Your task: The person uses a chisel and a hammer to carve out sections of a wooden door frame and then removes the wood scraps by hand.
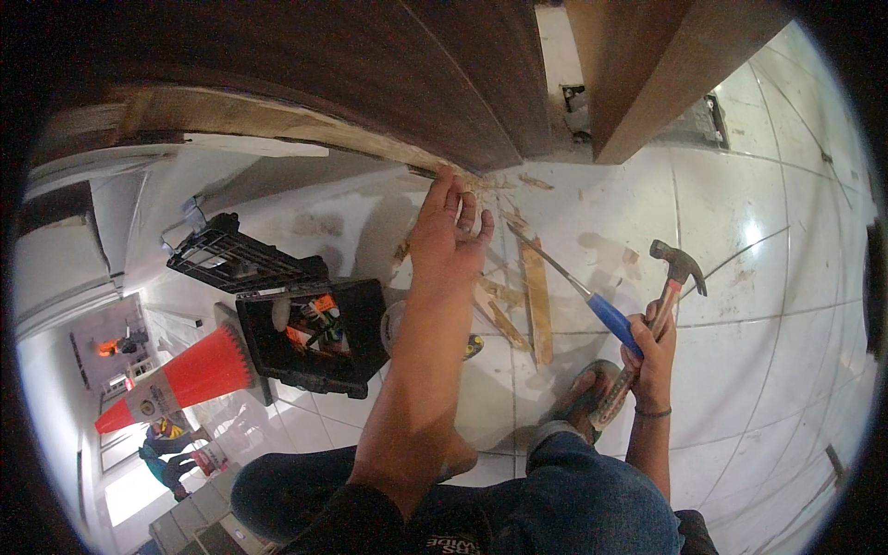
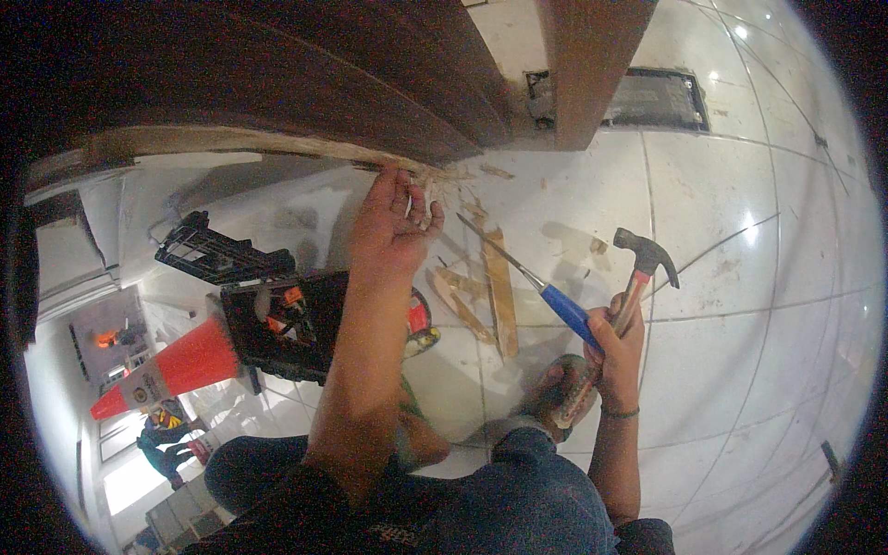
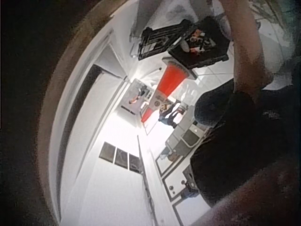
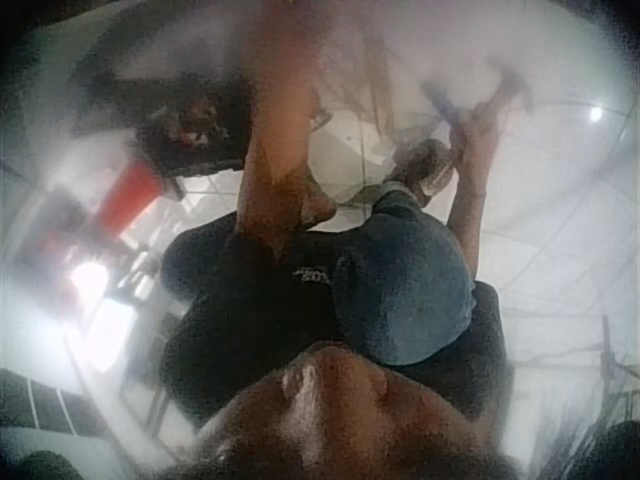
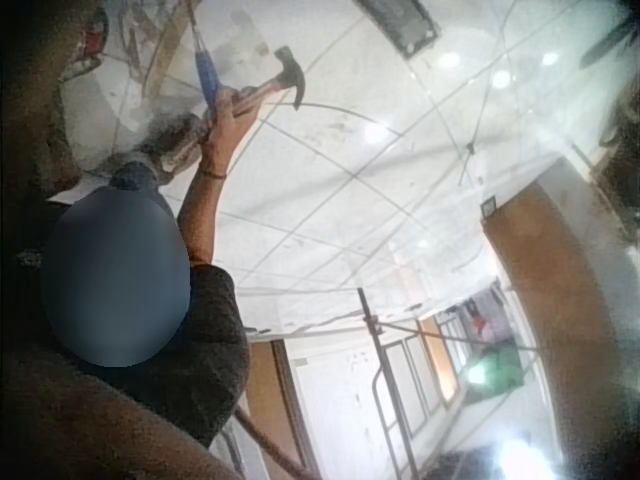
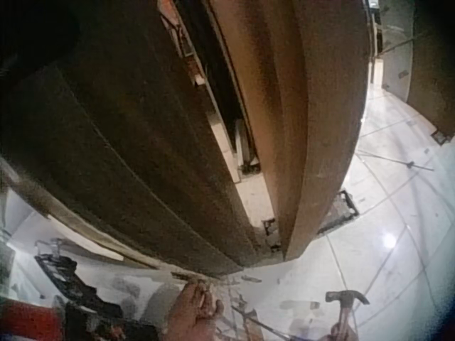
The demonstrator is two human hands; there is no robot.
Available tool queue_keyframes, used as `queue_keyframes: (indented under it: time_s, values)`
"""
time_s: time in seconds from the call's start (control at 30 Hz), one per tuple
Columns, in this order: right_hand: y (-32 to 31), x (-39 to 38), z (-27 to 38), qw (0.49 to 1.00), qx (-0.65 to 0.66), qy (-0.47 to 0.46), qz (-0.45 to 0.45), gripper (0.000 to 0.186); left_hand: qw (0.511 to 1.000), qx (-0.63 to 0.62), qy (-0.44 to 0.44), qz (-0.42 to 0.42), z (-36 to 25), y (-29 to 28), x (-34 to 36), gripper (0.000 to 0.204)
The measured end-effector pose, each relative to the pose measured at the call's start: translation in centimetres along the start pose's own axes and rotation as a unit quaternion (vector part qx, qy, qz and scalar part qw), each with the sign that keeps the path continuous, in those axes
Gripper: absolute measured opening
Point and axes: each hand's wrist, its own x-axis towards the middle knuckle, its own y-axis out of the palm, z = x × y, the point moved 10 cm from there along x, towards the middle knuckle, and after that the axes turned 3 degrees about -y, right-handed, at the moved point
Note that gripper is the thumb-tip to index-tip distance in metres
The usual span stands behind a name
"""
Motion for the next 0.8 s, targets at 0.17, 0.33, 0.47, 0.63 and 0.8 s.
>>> queue_keyframes:
  time_s: [0.17,0.33,0.47,0.63,0.8]
  values:
    - [-1.1,0.3,0.5,1.000,0.002,-0.007,0.001,0.036,0.995,-0.057,-0.010,0.079,1.4,1.2,1.2,0.015]
    - [-1.5,0.4,1.0,1.000,0.010,-0.009,0.012,0.036,0.970,-0.177,-0.095,0.138,2.8,2.3,2.5,0.011]
    - [-2.1,0.3,1.3,1.000,-0.009,-0.008,0.002,0.038,0.932,-0.246,-0.136,0.228,3.0,4.1,1.4,0.011]
    - [-2.5,-0.2,0.9,1.000,-0.009,-0.005,-0.013,0.037,0.962,-0.173,-0.110,0.178,3.8,3.8,-0.9,0.013]
    - [-0.6,-0.9,0.5,1.000,0.017,-0.001,0.014,0.036,0.955,-0.196,-0.142,0.172,2.6,3.1,-1.0,0.009]
